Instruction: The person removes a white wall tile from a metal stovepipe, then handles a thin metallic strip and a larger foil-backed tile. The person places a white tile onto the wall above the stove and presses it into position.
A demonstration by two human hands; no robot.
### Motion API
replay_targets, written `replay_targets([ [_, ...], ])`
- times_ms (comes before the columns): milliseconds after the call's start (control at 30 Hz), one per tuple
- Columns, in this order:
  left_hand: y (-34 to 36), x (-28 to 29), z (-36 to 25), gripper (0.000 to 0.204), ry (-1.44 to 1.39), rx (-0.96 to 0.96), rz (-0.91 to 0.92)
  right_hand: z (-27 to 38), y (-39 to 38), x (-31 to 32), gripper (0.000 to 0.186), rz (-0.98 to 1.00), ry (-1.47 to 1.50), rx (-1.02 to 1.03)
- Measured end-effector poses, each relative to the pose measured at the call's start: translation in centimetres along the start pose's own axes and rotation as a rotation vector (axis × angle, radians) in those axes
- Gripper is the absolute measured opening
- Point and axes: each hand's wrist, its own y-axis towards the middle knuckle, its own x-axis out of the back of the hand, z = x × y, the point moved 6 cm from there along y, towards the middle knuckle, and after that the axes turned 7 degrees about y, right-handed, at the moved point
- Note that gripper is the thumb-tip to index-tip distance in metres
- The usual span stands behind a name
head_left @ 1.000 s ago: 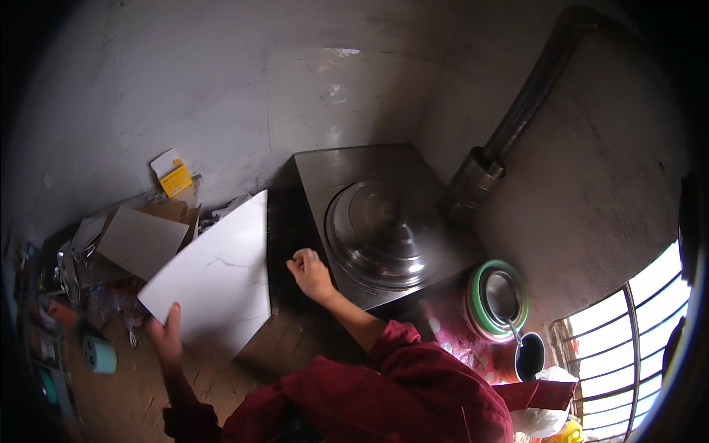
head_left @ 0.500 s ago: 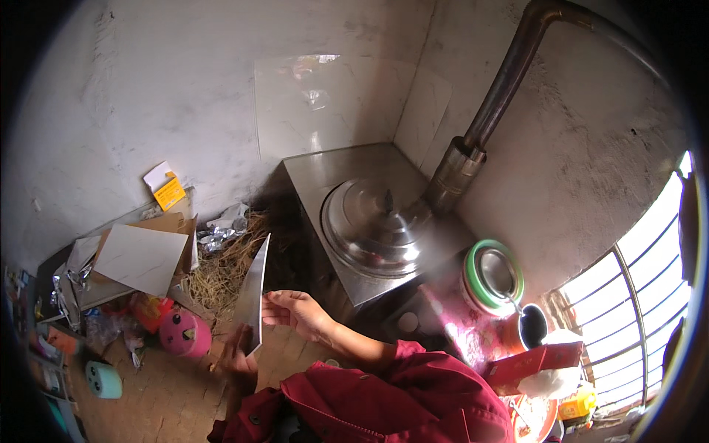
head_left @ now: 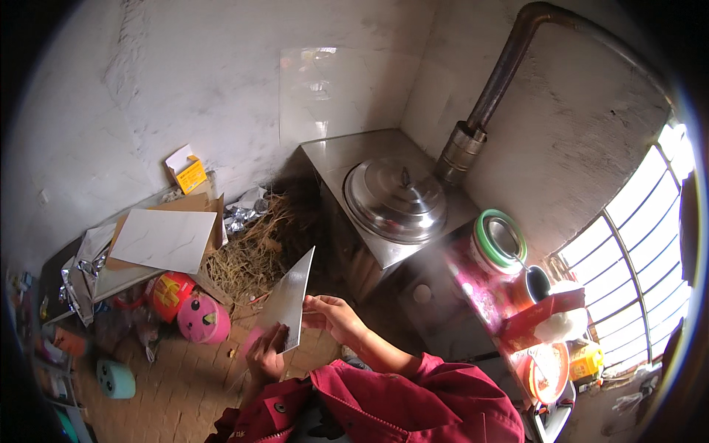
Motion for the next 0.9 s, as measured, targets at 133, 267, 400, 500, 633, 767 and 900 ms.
replay_targets([
  [133,0.0,1.3,-0.1,0.036,-0.012,-0.038,-0.02,-0.6,-0.4,-0.3,0.021,-0.032,-0.016,0.054],
  [267,0.0,2.5,0.4,0.032,0.018,-0.06,-0.062,-0.1,-0.6,-2.1,0.017,0.002,-0.059,0.087],
  [400,0.0,3.3,1.0,0.031,0.044,-0.069,-0.074,-0.9,-0.5,-3.0,0.017,0.019,-0.023,0.025],
  [500,-0.1,3.8,0.8,0.029,0.03,-0.059,-0.072,-1.8,0.3,-2.1,0.019,0.029,-0.019,0.009],
  [633,-1.2,4.1,1.5,0.028,0.077,-0.011,-0.045,-2.3,0.2,-3.0,0.028,0.044,0.041,-0.033],
  [767,-2.2,4.3,2.4,0.027,0.064,0.013,-0.044,-2.8,0.4,-4.0,0.034,0.069,-0.008,-0.075],
  [900,-3.1,4.4,3.2,0.03,0.002,0.082,-0.001,-4.6,0.7,-3.6,0.03,0.035,-0.02,-0.111],
])
